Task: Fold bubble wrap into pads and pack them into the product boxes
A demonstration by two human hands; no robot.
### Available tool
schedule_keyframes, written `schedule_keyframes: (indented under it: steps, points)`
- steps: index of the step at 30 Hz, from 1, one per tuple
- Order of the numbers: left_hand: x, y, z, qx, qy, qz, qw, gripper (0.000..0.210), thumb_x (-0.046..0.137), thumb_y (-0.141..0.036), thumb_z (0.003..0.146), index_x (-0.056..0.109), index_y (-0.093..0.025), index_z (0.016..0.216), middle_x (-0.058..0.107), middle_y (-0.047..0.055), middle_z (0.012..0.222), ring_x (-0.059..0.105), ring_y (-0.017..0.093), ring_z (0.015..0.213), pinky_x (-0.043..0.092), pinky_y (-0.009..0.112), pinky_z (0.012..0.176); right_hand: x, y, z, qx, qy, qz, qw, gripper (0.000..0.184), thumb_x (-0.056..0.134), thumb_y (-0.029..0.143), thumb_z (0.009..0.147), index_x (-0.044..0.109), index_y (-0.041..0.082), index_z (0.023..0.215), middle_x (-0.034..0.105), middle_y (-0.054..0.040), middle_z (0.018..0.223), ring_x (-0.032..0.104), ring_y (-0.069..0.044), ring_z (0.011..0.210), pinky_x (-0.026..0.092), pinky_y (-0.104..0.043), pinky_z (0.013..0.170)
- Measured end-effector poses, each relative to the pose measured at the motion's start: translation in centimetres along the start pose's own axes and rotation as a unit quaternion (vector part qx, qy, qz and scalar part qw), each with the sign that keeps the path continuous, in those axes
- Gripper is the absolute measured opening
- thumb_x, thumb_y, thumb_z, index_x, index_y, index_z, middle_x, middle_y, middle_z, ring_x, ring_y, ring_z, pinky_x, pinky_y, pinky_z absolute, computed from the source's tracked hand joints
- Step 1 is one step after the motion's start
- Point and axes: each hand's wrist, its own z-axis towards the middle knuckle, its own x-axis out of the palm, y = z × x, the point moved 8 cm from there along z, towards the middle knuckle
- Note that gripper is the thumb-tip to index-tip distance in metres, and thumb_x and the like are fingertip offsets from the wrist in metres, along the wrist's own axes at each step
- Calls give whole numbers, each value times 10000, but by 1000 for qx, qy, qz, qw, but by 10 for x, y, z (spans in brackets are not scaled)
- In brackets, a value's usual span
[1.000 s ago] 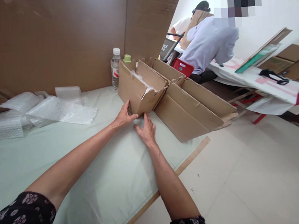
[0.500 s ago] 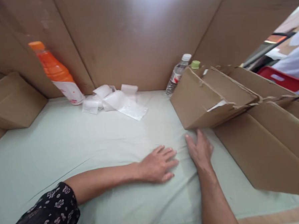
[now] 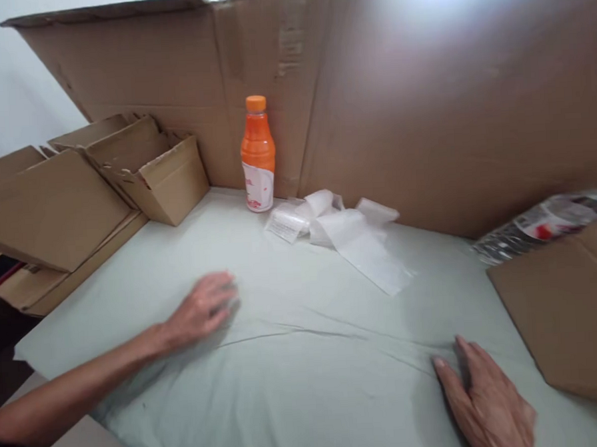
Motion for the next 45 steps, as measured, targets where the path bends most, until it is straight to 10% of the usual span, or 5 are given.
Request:
schedule_keyframes:
  steps: [5, 10, 18, 28, 45]
  points:
    - [-147, 129, 54, -185, -279, 89, 938, 625, 675, -229, 801, 550, -168, 1410, 441, 180, 1595, 276, 393, 1555, 180, 629, 1271, 38, 161, 87, -77, 62, 69, 993, 751, 364, 616, 931, 466, 158, 1518, 499, -218, 1552, 444, -395, 1470, 411, -626, 1152]
    - [-211, 189, 109, -259, -283, 100, 918, 859, 719, -283, 832, 299, -43, 1541, 546, 146, 1505, 361, 335, 1511, 66, 568, 1298, 42, 260, 136, -132, 45, 32, 990, 588, 440, 455, 963, 538, 138, 1449, 492, -229, 1546, 530, -396, 1365, 488, -606, 1054]
    - [-198, 163, 103, -184, -241, 57, 951, 527, 575, -220, 900, 484, -97, 1405, 691, -16, 1237, 563, 230, 1297, 236, 484, 1273, -14, 207, 68, -82, 10, -84, 993, 545, 425, 434, 984, 583, 129, 1408, 417, -260, 1576, 677, -384, 1118, 543, -595, 895]
    - [-172, -20, -81, -13, -359, 84, 929, 721, 751, -194, 737, 536, -338, 1410, 703, 23, 1209, 633, 319, 1226, 381, 583, 1204, -34, 237, 22, -155, 54, 187, 968, 499, 583, 530, 901, 643, 234, 1299, 466, -171, 1577, 722, -266, 891, 599, -443, 744]
    - [-39, 81, -142, -430, -299, -325, 787, 568, 851, -392, 672, 580, -311, 1164, 659, 2, 1023, 671, 243, 1023, 544, 430, 1015, -3, 356, -49, -260, 236, 477, 806, 768, 609, 463, 922, 335, 237, 1604, 376, -124, 1654, 478, -302, 1440, 430, -495, 1182]
